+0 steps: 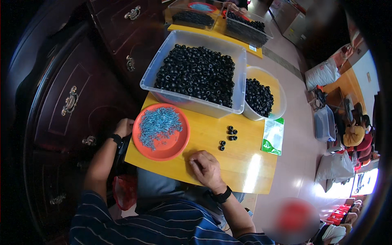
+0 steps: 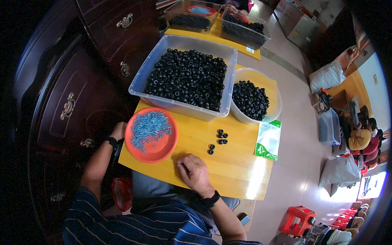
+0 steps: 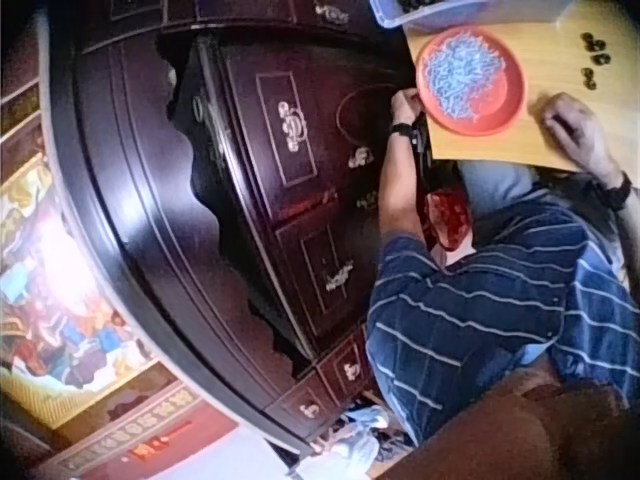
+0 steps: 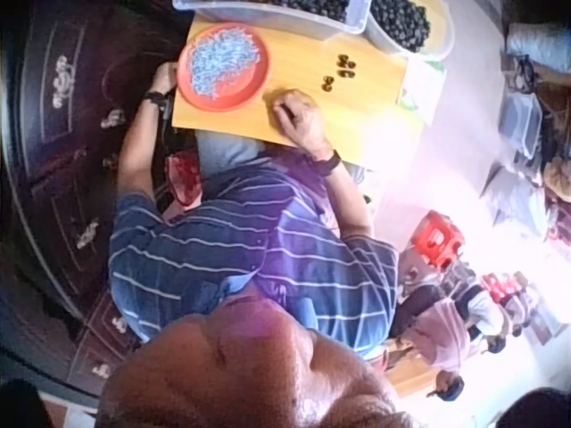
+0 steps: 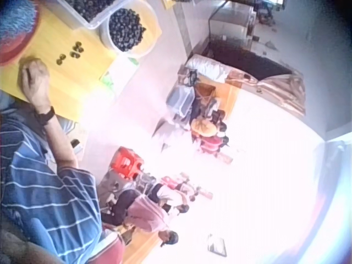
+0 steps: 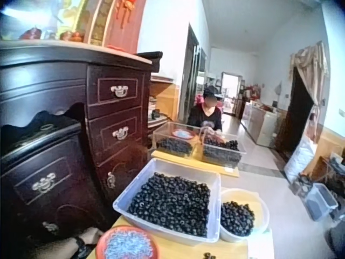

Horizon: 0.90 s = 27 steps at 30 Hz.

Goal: The recorder is sorting and inspecting small black plastic or rubber components at a table, using tweezers for fine manipulation.

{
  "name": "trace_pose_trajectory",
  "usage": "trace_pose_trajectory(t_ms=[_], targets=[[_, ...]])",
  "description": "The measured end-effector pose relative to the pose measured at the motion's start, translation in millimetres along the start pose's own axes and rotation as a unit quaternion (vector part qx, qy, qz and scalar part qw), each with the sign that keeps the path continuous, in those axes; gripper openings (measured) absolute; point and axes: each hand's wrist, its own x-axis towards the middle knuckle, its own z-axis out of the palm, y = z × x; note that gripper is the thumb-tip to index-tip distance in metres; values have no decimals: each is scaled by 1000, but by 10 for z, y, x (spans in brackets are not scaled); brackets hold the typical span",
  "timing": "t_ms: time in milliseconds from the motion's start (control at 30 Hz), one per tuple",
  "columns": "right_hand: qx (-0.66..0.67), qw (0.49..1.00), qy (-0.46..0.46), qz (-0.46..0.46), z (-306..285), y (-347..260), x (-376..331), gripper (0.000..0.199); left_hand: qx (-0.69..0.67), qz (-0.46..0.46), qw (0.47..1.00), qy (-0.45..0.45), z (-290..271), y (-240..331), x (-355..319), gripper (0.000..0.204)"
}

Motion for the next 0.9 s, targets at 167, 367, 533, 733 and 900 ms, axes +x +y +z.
trace_pose_trajectory(t_ms=[167, 367, 533, 733, 900], targets=[[24, 999, 0, -32, 83, -9, 88, 8, -211, 28, 977, 21, 592, -966, 229, 36], [3, 1000, 12, -10, -36, 30, -7, 9, -51, -88, 995, -7, 296, 24, 134, 33], [35, 999, 1, -32, 37, -40, 80, 8, -463, -39, 874, 144, 417, -734, -93, 27], [38, 999, 18, -30, -4, 6, 6, 9, -423, -9, 866, 266, -419, 663, -1515, 23], [28, 999, 18, -16, 13, -7, 10, 6, -372, 113, 846, 365, -549, 1440, -2358, 8]])
